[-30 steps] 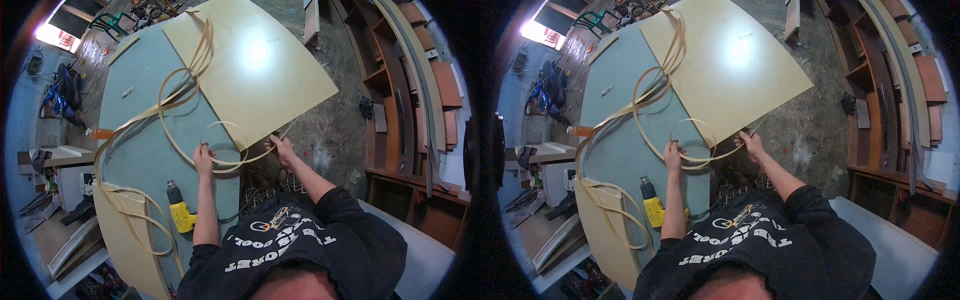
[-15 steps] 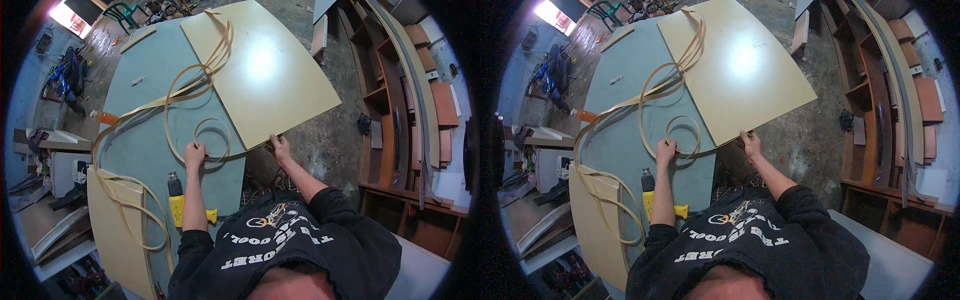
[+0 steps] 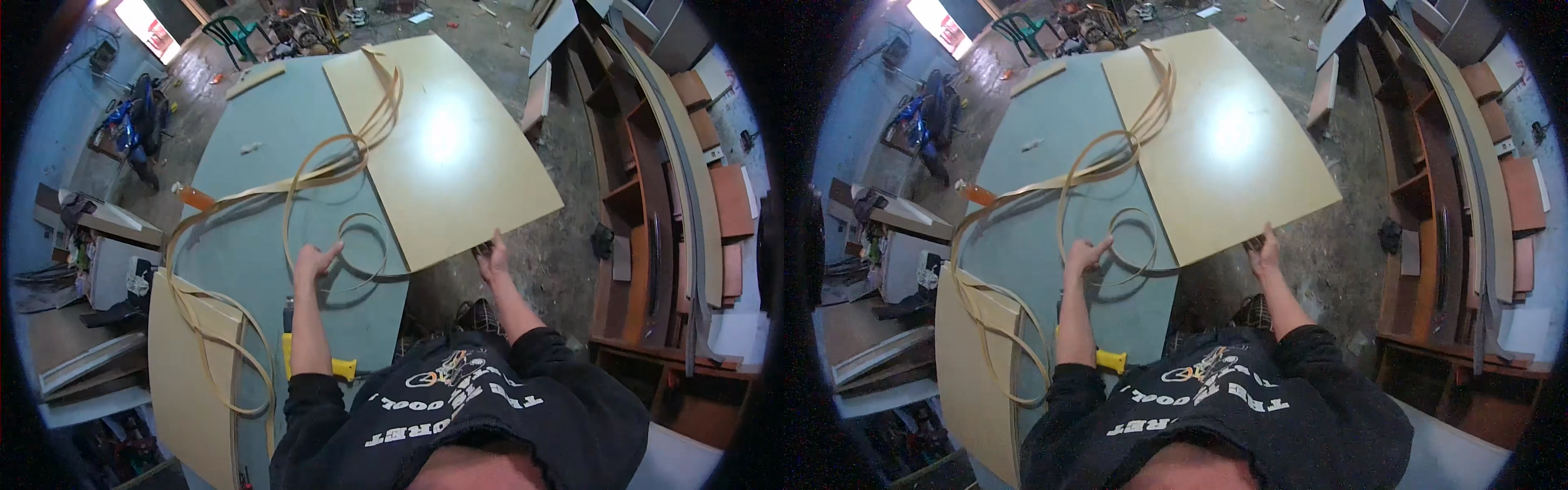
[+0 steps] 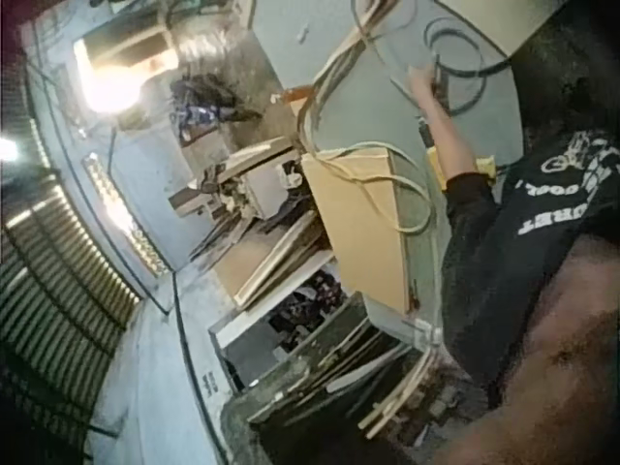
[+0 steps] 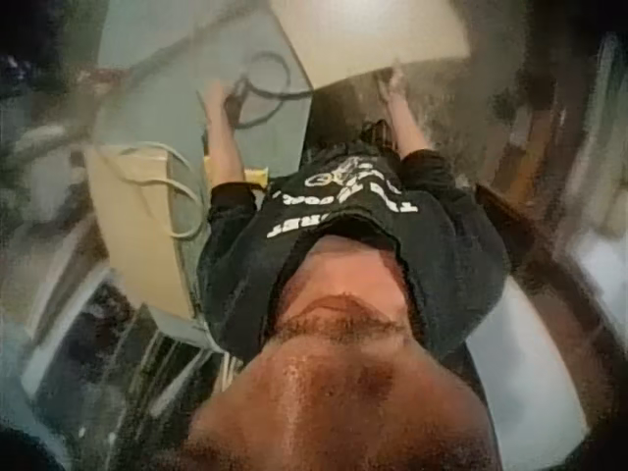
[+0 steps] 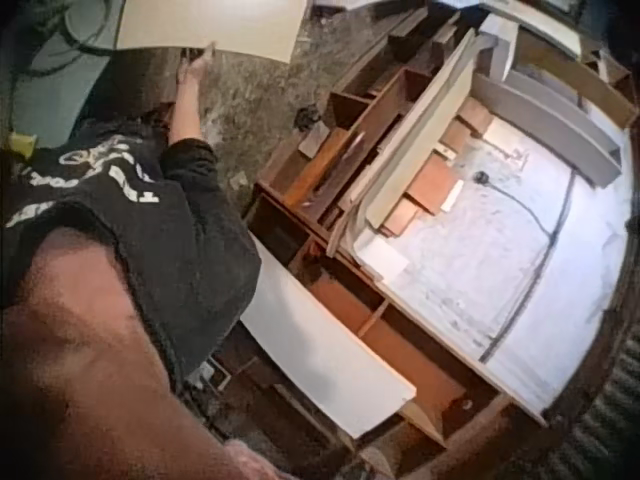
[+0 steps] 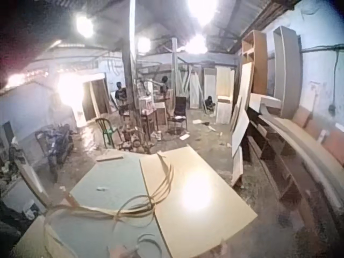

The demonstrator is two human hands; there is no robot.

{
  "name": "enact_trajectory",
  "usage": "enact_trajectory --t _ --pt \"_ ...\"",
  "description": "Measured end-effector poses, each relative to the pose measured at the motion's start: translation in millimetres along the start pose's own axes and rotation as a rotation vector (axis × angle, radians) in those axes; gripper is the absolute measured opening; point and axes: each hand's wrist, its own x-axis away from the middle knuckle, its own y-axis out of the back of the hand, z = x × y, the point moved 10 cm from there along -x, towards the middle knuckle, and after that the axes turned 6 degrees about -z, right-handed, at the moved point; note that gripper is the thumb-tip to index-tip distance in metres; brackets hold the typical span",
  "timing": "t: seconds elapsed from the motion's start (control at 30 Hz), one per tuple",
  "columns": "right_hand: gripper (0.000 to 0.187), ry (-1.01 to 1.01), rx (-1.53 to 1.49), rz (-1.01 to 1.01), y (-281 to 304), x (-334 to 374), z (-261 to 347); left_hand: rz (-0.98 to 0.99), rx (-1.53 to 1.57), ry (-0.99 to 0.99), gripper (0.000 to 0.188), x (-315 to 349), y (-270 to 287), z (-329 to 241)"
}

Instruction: The person applies edging tape to a wooden board, using a heat gun to soften the adhesive and pressing the tape onto the edges by hand.

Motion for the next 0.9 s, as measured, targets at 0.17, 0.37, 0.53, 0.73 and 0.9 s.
enact_trajectory --t 0.17,0.37,0.53,0.73,0.9 --pt "0.044 0.109 -0.061 0.018 33 -52 63 -0.179 0.419 -0.304 0.068 28 47 -20" --pt "0.040 0.042 0.006 -0.083 66 -80 124 -0.473 0.275 -0.398 0.045 91 47 -47" --pt "0.070 -0.074 0.334 0.051 137 -112 217 -0.860 0.715 -0.047 0.033 171 -4 -40" --pt "0.068 -0.087 0.830 0.081 124 -214 305 -0.672 1.359 0.621 0.041 218 -204 -62" --pt "0.056 0.031 1.002 0.266 -22 -289 297 -0.420 1.662 0.493 0.048 172 -252 -138"
